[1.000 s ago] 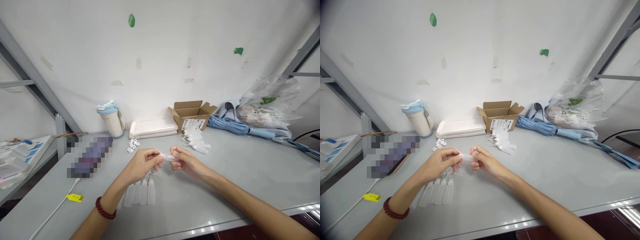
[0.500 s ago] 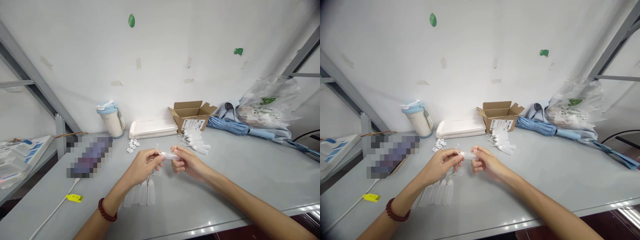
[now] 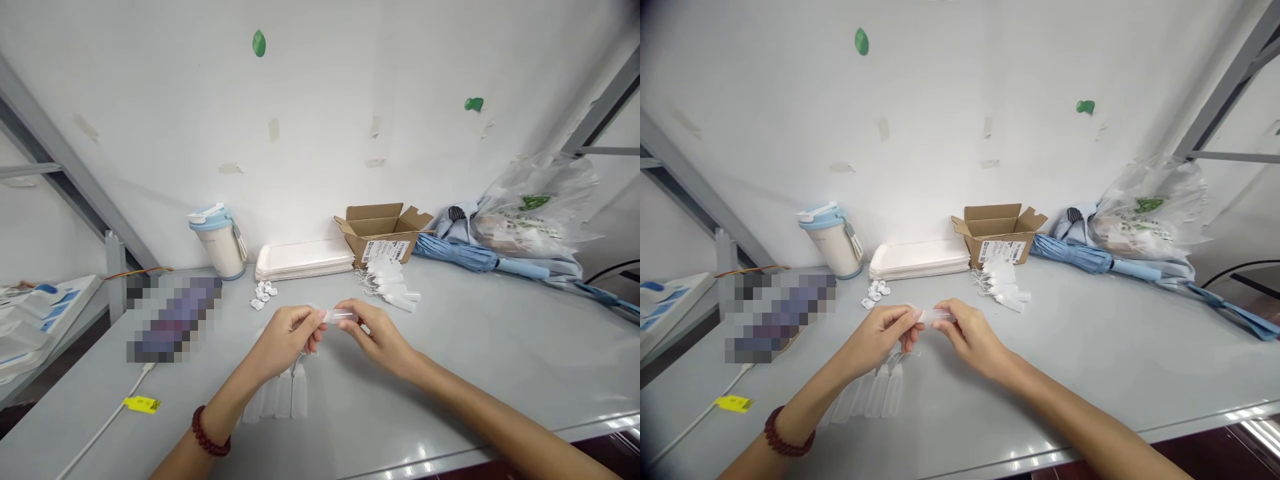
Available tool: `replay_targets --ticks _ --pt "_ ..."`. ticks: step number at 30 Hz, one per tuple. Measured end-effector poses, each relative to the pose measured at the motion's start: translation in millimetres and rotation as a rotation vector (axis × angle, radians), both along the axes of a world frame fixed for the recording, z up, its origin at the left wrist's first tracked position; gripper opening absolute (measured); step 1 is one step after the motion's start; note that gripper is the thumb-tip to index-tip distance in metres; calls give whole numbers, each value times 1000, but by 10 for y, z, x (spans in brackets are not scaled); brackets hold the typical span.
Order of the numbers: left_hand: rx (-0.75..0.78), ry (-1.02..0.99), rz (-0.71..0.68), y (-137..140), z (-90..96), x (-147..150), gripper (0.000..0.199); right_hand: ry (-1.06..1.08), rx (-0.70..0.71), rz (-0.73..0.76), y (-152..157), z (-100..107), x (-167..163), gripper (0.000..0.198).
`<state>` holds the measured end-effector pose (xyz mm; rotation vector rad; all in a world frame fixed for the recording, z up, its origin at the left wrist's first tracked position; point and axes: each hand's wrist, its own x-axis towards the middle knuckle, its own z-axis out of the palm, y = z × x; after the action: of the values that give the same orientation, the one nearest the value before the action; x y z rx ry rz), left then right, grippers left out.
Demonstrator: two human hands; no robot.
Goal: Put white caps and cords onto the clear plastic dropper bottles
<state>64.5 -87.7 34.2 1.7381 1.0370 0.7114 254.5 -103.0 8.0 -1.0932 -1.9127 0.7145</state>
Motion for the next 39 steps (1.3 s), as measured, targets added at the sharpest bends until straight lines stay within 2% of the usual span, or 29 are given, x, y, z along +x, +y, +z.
replay_targets --ticks 2,6,8,13,15,17,19,22,25,30,33,35,39 --pt "39 1 -35 -3 6 3 37 -5 -15 0 -2 11 5 26" --pt "172 29 -25 -12 9 23 22 91 -205 32 25 17 26 35" --pt "185 35 -6 -17 6 31 21 127 -236 39 38 14 34 36" --pt "62 50 -16 -23 -12 22 42 56 -39 -3 13 21 23 30" --pt "65 62 -24 -29 -17 17 44 19 22 7 -10 29 18 29" --pt "90 70 -30 -42 -17 22 39 10 16 18 -22 33 18 30" --pt "154 74 -31 -59 -18 35 31 43 -76 32 -13 27 22 33" --pt "292 81 -16 -74 -31 58 19 182 -303 75 29 6 28 41" --pt "294 81 -13 -63 -46 57 19 257 -396 96 62 2 27 44" --pt "86 106 -37 -40 -37 27 38 86 -194 26 29 37 20 37" --pt "75 110 -46 -55 -19 36 38 40 -146 24 5 46 20 37" --pt "123 110 -62 -71 -10 51 36 77 -210 43 9 45 24 38" --pt "305 143 -62 -92 -9 61 26 250 -444 127 49 44 43 45"
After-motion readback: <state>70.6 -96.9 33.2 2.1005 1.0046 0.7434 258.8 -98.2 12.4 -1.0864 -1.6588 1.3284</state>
